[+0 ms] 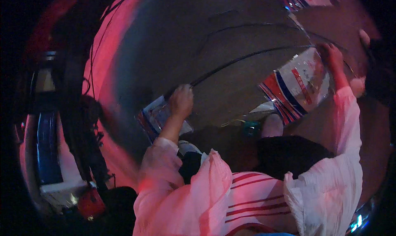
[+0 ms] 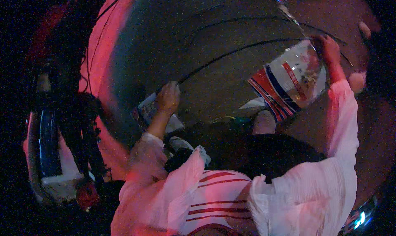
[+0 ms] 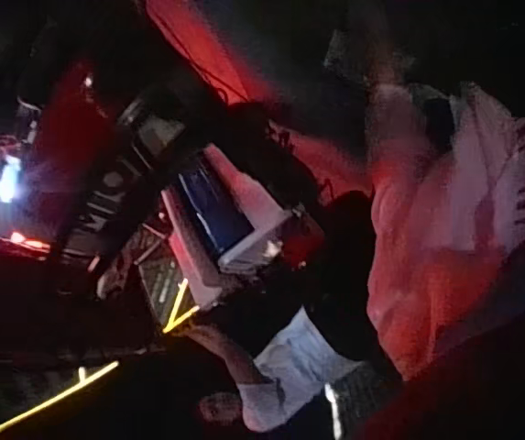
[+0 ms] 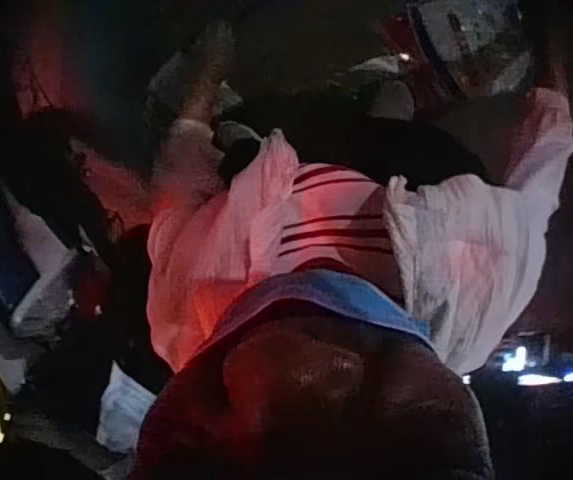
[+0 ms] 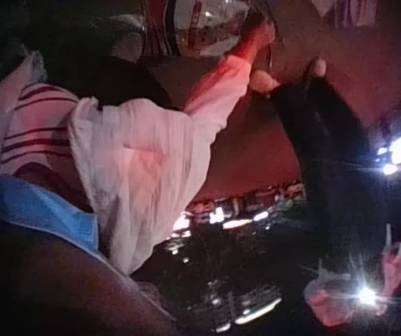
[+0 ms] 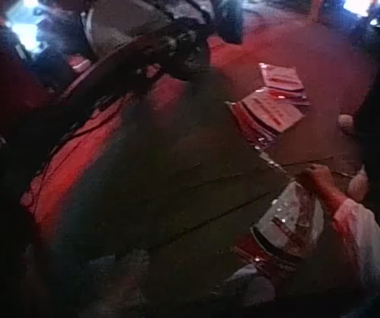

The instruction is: The person sits on the ground and repeatedly opens plastic packages containing black cables. They remove the cables from the packaging, inspect them, and place them on the floor next to the opened wrappers.

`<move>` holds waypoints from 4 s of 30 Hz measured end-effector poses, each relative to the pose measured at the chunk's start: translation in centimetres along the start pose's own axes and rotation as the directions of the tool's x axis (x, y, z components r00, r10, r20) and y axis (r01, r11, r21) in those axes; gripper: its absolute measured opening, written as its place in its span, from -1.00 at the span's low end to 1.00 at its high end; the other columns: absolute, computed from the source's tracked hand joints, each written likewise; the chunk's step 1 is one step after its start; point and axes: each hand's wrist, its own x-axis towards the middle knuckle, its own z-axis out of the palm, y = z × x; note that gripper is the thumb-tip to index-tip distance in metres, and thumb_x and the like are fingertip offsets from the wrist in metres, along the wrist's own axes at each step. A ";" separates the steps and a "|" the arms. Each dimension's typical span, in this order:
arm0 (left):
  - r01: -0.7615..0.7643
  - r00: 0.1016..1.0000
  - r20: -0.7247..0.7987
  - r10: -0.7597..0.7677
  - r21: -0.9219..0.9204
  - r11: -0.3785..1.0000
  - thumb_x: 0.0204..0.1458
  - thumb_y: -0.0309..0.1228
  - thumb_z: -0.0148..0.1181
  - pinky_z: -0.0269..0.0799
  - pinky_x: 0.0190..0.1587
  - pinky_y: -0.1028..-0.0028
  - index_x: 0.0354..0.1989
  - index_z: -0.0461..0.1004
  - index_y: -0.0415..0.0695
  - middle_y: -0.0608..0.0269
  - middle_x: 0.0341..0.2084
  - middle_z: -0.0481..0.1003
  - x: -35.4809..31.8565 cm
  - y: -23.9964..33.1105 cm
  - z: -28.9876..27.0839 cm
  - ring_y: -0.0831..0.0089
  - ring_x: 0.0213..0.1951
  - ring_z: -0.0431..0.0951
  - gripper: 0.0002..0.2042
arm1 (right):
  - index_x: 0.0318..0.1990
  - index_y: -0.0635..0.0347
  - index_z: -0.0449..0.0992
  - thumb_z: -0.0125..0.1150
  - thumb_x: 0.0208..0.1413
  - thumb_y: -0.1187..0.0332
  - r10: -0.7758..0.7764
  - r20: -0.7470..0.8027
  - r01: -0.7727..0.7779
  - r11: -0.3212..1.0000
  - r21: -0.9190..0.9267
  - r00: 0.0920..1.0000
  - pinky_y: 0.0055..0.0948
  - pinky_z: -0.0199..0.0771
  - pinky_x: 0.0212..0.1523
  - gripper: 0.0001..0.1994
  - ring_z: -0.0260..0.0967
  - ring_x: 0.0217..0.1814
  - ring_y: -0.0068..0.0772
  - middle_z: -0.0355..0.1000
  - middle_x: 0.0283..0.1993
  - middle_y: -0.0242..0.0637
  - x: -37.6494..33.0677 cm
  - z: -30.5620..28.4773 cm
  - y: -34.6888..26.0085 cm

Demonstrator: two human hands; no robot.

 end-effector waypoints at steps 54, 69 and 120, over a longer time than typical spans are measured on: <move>-0.295 0.849 -0.483 0.214 -0.097 0.951 -0.10 -0.44 0.17 0.28 -0.12 0.19 -0.27 0.46 -0.22 0.00 -0.30 0.44 11.9 -1.2 3.5 0.05 -0.20 0.40 -0.79 | -0.34 0.02 0.49 0.07 -0.04 0.26 -0.653 -0.361 0.741 0.637 0.213 0.665 -0.31 0.31 -0.16 -0.86 0.32 -0.10 -0.35 0.38 -0.22 -0.39 10.2 8.6 -32.0; -0.188 0.900 -0.399 0.174 0.004 0.982 -0.17 -0.34 0.25 0.29 -0.09 0.21 -0.32 0.50 -0.05 0.16 -0.33 0.48 11.0 -1.5 1.1 0.14 -0.18 0.42 -0.80 | -0.10 -0.06 0.47 0.10 -0.04 0.28 -0.645 -0.089 0.590 0.624 0.513 0.759 -0.16 0.24 0.06 -0.71 0.24 0.06 -0.08 0.30 0.04 -0.20 9.6 10.2 -32.8; -0.230 0.907 -0.401 0.132 -0.208 0.951 -0.12 -0.52 0.15 0.28 -0.06 0.23 -0.23 0.45 -0.26 -0.04 -0.22 0.45 16.0 7.3 3.0 0.06 -0.17 0.42 -0.76 | -0.37 0.14 0.53 0.14 -0.10 0.35 -0.657 -0.217 0.662 0.564 0.494 0.722 -0.32 0.33 -0.01 -0.86 0.30 -0.02 -0.18 0.39 -0.16 -0.22 9.6 10.5 -32.1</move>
